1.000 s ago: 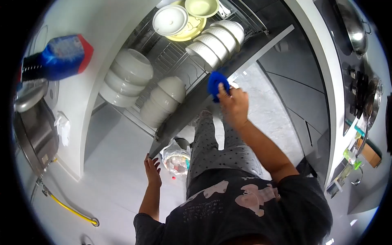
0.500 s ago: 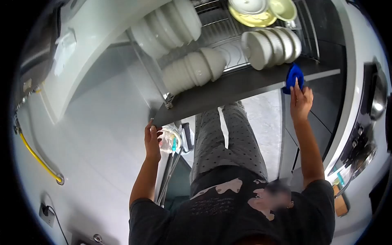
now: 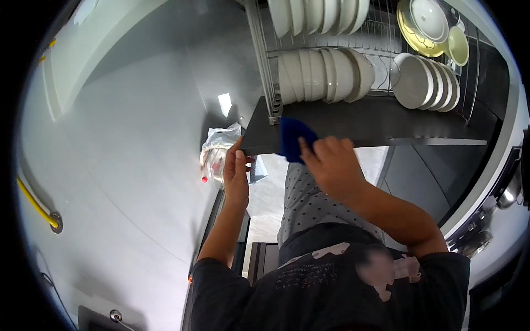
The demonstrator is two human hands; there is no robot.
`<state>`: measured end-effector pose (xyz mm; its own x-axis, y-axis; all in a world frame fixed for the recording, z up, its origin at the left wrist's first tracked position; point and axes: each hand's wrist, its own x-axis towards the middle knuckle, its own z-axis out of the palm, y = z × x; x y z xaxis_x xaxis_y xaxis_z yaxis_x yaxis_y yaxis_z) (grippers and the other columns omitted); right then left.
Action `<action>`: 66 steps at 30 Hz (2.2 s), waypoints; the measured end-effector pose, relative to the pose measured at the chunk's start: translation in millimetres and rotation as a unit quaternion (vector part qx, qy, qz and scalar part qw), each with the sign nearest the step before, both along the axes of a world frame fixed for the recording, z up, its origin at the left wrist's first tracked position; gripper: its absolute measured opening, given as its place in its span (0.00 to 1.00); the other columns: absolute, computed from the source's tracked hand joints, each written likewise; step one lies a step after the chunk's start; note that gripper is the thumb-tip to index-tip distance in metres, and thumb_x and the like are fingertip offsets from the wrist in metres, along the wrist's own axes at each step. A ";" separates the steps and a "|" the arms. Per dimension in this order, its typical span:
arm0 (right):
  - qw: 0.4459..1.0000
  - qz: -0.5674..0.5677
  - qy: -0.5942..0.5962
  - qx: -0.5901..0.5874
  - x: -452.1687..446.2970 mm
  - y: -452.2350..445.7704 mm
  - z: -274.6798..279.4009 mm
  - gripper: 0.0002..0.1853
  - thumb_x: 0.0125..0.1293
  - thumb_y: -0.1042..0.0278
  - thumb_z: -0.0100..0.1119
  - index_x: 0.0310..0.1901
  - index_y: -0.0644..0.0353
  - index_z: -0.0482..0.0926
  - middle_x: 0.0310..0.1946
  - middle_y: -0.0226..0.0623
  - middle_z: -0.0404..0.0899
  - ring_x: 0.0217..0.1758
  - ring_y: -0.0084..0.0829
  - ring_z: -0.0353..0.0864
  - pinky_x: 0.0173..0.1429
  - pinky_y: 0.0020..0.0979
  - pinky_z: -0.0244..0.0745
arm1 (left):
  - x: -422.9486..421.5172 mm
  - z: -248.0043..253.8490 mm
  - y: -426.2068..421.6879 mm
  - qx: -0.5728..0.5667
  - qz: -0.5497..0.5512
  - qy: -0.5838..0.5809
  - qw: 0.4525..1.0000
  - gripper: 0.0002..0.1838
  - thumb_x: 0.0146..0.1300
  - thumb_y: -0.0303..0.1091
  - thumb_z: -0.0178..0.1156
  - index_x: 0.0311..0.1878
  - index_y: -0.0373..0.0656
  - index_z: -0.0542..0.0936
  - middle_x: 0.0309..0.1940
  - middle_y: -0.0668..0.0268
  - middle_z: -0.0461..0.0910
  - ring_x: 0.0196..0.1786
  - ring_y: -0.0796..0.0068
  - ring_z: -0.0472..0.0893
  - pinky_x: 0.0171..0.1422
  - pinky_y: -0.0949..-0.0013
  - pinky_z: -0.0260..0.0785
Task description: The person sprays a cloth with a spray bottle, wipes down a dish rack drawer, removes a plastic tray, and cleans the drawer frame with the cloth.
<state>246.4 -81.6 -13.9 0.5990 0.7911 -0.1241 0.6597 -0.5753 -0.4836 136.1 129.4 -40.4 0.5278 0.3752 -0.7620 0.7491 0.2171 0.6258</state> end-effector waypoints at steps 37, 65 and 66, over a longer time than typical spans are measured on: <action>0.984 -0.159 -0.055 0.053 11.4 -17.7 -29.4 0.21 0.52 0.60 0.62 0.49 0.51 0.79 0.39 0.29 0.76 0.43 0.34 0.72 0.51 0.43 0.61 | 112.4 -12.5 47.2 0.006 -0.604 0.054 0.795 0.25 0.69 0.39 0.41 0.63 0.34 0.67 0.61 0.49 0.69 0.65 0.53 0.67 0.68 0.61 0.60; 0.977 -0.177 -0.113 -0.025 23.7 -19.0 -42.8 0.22 0.52 0.57 0.57 0.50 0.52 0.79 0.41 0.30 0.76 0.44 0.31 0.73 0.51 0.38 0.64 | 126.5 -163.8 53.7 -0.089 -0.636 0.147 0.753 0.29 0.71 0.46 0.32 0.68 0.36 0.59 0.66 0.45 0.61 0.68 0.50 0.62 0.72 0.61 0.52; 0.978 -0.177 -0.109 -0.018 27.0 -17.4 -40.3 0.22 0.50 0.59 0.58 0.49 0.54 0.80 0.40 0.29 0.77 0.44 0.32 0.73 0.51 0.37 0.64 | 133.3 -159.8 47.7 -0.108 -0.604 0.154 0.774 0.28 0.69 0.41 0.33 0.65 0.32 0.62 0.65 0.43 0.62 0.67 0.49 0.64 0.72 0.62 0.53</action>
<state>273.5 -99.0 -54.2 0.8494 0.5276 0.0130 0.5019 -0.7999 -0.3290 269.3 177.1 -200.3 0.1735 -0.4052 -0.8976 0.5934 -0.6844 0.4236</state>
